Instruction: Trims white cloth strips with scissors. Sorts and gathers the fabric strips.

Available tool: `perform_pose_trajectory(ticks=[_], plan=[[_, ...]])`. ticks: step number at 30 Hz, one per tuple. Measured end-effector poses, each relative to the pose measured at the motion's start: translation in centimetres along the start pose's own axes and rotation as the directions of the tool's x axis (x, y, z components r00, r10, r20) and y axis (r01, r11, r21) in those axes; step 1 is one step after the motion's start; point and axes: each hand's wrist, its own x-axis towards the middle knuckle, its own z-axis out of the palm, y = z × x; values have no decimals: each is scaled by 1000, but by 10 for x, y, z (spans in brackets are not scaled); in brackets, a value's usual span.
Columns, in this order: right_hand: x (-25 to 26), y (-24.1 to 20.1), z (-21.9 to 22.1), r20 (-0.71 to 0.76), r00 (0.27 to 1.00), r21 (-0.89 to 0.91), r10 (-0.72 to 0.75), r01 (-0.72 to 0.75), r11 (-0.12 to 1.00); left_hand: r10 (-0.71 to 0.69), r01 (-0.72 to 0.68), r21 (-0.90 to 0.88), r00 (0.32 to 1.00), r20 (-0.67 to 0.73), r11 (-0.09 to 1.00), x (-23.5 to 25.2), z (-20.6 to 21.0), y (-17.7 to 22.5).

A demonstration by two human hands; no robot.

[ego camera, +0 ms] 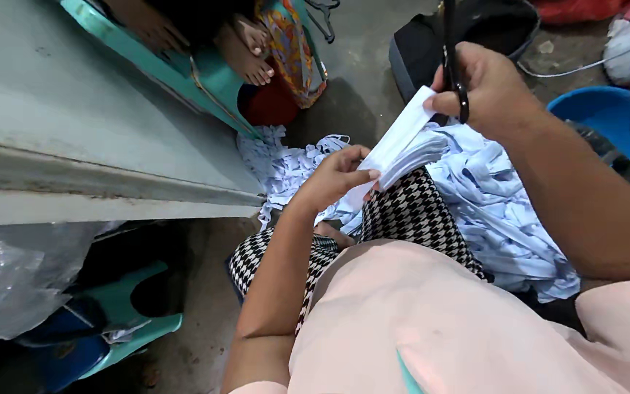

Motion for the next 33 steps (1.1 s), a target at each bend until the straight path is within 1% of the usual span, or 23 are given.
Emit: perform_pose_trajectory(ticks=[3,6,9,11,17,20,22,26,28,30,31,33], plan=[[5,27,-17,-106,990,39,96,-92,995,-41,44,25,994,-102,999,7,-6,-2],[6,57,-24,-163,962,86,218,-207,975,-70,78,33,981,-178,996,18,-5,-1],[6,87,-23,-129,926,157,354,-333,930,-126,140,58,972,-198,988,23,3,3],[5,104,-19,-88,905,194,416,-394,898,-163,187,101,965,-204,977,21,9,5],[4,131,-11,-13,863,239,505,-487,840,-173,198,108,963,-206,974,29,13,1],[3,138,-9,32,856,247,515,-506,826,-181,206,94,959,-218,974,30,13,0],[2,140,-7,47,852,206,521,-519,830,-201,229,90,949,-245,969,30,15,0],[-2,145,-13,-22,866,97,499,-495,863,-223,254,81,935,-277,964,29,13,-5],[-9,138,-22,-60,895,82,442,-436,896,-220,252,84,936,-275,964,27,11,-7],[-22,119,-32,-68,938,73,339,-334,940,-218,246,76,938,-269,966,24,10,-10],[-31,105,-37,-35,958,72,284,-281,957,-214,240,68,940,-265,968,22,10,-11],[-53,76,-41,121,977,84,176,-186,979,-206,228,55,943,-261,972,18,9,-14]])
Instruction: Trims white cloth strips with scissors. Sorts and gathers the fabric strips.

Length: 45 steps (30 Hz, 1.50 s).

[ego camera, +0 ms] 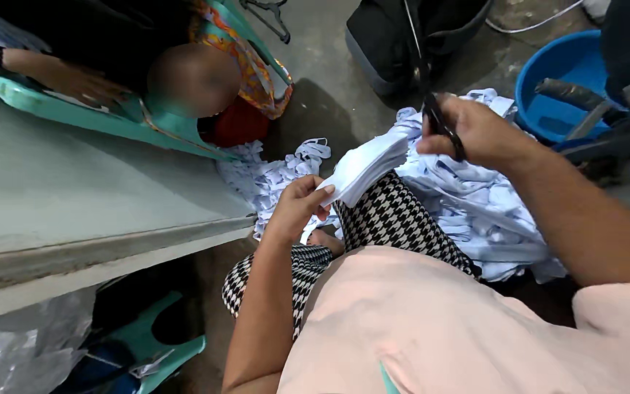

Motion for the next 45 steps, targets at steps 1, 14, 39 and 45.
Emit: perform_pose_trajectory(ticks=[1,14,39,45], plan=[[-13,-9,3,129,991,11,-43,42,999,9,-9,-5,1000,1,1000,-2,-1,-2],[-80,-3,73,772,562,-38,296,-425,905,-2,2,-99,1000,1,995,-4,-2,-19],[-94,18,96,569,790,-31,231,-260,965,-151,214,113,899,-410,970,-29,-104,-109],[-88,14,85,514,855,71,77,-131,989,-27,66,36,757,-653,997,-40,-145,-98]])
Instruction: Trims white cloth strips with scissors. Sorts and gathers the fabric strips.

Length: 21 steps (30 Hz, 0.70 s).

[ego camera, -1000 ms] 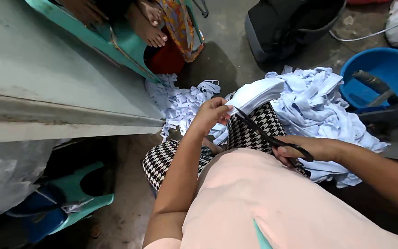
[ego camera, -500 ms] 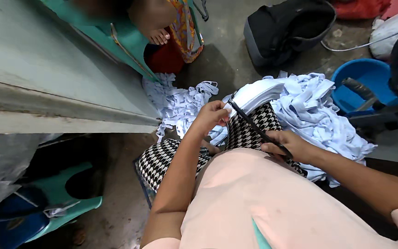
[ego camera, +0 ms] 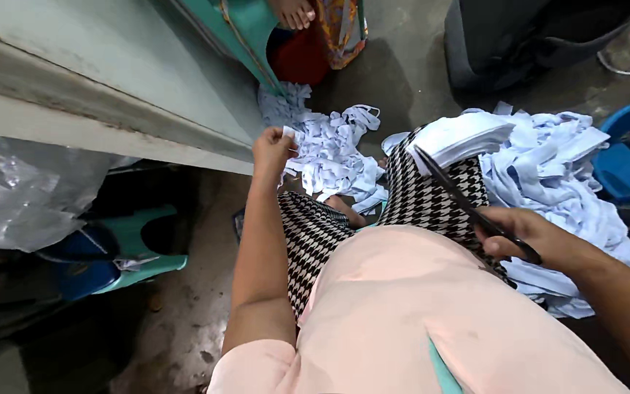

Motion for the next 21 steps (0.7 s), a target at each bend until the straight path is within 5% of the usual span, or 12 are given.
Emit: perform_pose_trajectory(ticks=[9,14,21], plan=[[2,-14,-23,-121,980,27,-161,165,986,127,-105,215,988,-92,971,26,1,13],[7,-16,-36,-209,945,19,-252,261,965,132,-161,125,968,211,979,4,47,26],[13,-11,-53,-583,777,-25,-238,275,961,66,-5,-103,806,588,995,-37,131,52]])
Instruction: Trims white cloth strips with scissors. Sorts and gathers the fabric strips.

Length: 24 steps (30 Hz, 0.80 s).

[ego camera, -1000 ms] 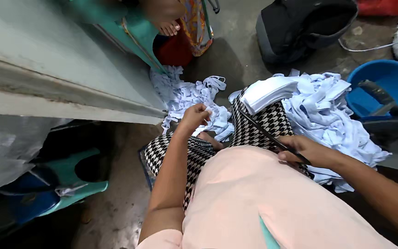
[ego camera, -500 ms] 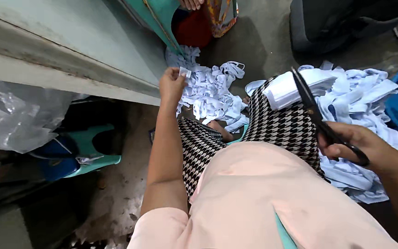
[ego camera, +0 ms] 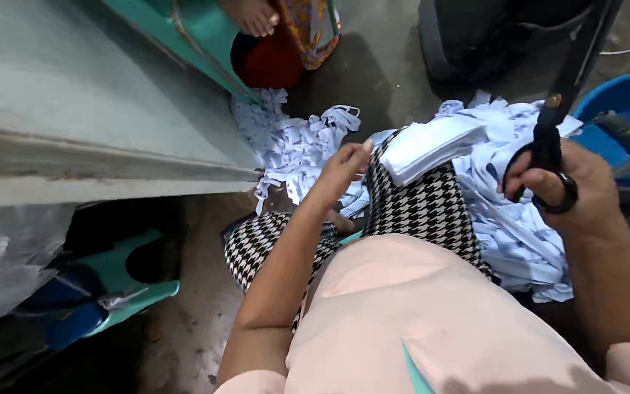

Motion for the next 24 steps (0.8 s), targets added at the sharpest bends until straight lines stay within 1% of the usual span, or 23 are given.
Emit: perform_pose_trajectory(ticks=[2,3,5,6,8,10,12,15,16,18,20,22,24], plan=[[1,9,-5,-145,989,-110,27,-43,993,-16,16,-1,999,42,1000,7,17,7],[0,15,-9,-214,975,-174,55,-93,980,-18,17,14,999,40,1000,10,23,10],[-2,31,-23,-332,933,-284,143,-243,928,-31,28,85,999,26,996,12,31,19],[-4,40,-33,-369,909,-351,193,-329,877,-45,41,127,999,27,991,10,35,25],[-11,56,-52,-407,868,-486,285,-470,737,-69,63,177,997,28,982,10,41,30],[-22,72,-62,-430,816,-595,387,-579,558,-99,92,155,994,39,984,11,47,34],[-33,94,-65,-450,757,-641,473,-643,419,-116,108,119,992,57,987,11,51,37],[-48,122,-62,-449,645,-623,618,-722,301,-101,89,181,993,57,980,8,54,41],[-50,126,-61,-424,604,-607,675,-743,283,-84,72,213,995,46,974,7,54,43],[-53,131,-62,-369,562,-592,740,-756,278,-67,56,220,997,42,974,3,55,49],[-54,134,-69,-293,552,-581,781,-751,314,-76,66,113,993,90,991,-1,55,53],[-55,128,-77,-234,585,-582,776,-724,371,-98,96,26,990,104,995,-4,57,53],[-52,111,-79,-258,646,-579,718,-698,420,-121,122,-13,990,69,992,-7,60,51]])
